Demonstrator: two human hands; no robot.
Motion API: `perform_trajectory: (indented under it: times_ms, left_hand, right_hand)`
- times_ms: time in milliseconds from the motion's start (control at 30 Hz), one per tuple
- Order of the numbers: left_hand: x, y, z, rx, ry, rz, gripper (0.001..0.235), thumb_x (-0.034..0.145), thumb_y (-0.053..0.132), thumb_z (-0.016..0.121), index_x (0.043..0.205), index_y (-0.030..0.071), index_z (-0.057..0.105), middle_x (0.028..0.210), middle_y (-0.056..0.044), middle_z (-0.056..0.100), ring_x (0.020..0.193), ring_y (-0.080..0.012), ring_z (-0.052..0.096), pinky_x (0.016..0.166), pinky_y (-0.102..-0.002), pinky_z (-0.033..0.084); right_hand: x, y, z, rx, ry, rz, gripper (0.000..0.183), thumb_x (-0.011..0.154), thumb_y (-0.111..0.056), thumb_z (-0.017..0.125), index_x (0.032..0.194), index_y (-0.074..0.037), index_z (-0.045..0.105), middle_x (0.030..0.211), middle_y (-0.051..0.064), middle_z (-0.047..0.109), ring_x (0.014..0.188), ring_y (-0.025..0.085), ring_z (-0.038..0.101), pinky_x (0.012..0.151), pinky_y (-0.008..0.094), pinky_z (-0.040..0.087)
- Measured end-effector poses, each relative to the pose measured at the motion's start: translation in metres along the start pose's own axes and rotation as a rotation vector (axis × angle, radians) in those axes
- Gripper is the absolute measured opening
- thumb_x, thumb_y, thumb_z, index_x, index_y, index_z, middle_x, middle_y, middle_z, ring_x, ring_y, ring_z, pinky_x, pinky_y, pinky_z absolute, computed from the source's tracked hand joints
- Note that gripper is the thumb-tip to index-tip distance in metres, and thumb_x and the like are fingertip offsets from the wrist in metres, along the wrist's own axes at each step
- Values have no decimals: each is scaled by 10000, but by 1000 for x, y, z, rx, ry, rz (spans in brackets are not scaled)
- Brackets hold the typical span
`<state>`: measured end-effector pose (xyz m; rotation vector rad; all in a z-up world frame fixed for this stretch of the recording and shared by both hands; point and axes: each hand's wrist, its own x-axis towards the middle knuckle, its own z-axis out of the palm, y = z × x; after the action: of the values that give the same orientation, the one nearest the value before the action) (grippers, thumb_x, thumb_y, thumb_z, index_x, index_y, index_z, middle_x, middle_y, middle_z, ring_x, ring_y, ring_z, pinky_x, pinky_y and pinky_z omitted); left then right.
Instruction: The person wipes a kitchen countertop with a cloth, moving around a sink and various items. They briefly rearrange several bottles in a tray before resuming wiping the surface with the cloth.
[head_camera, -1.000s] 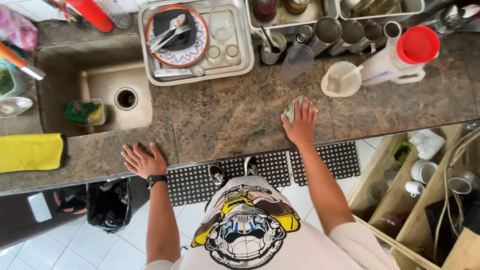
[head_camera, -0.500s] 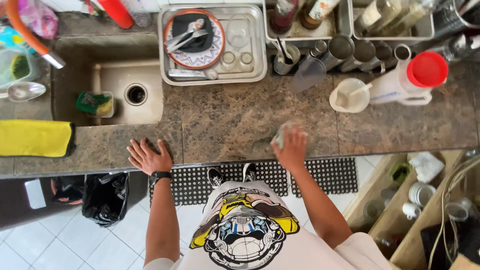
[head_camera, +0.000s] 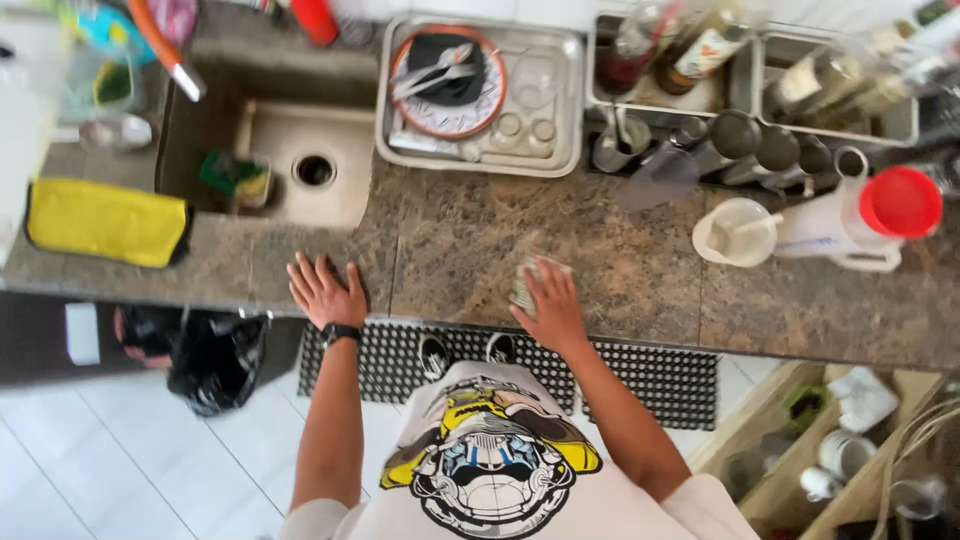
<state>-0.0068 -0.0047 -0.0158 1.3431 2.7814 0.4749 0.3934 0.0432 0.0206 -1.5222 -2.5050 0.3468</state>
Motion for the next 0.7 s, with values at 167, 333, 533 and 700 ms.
perform_trajectory:
  times_ms: [167, 333, 533, 700]
  left_hand:
    - [0, 3, -5, 22, 70, 13, 633, 983, 574, 589, 1428, 139, 475, 1652, -162, 318, 1535, -377, 229, 1245, -523, 155]
    - [2, 6, -5, -33, 57, 6, 649, 988, 609, 522, 1455, 169, 432, 1669, -145, 273, 1546, -380, 187, 1249, -535, 107]
    - [1, 7, -10, -34, -6, -12, 627, 1020, 592, 479, 1477, 167, 417, 1683, -139, 240, 1561, -371, 152, 1263, -533, 87]
    - [-1, 4, -5, -18, 25, 14, 622, 1024, 594, 477, 1470, 162, 433, 1679, -149, 257, 1555, -379, 177, 1254, -533, 99]
  right_hand:
    - [-13, 51, 20, -252, 240, 240, 841, 857, -452, 779, 1545, -31, 540, 1514, 329, 521, 1440, 513, 456, 1157, 661, 350]
    - [74, 21, -23, 52, 17, 695, 951, 1068, -731, 420, 1708, -99, 110, 1691, 317, 152, 1526, 589, 206, 1192, 765, 141]
    - [110, -26, 40, -67, 86, 88, 898, 965, -571, 653, 1627, -34, 369, 1610, 359, 351, 1487, 582, 324, 1184, 745, 190]
    - [29, -28, 14, 78, -48, -102, 863, 1021, -565, 611, 1646, -53, 307, 1600, 285, 327, 1493, 490, 293, 1209, 652, 216]
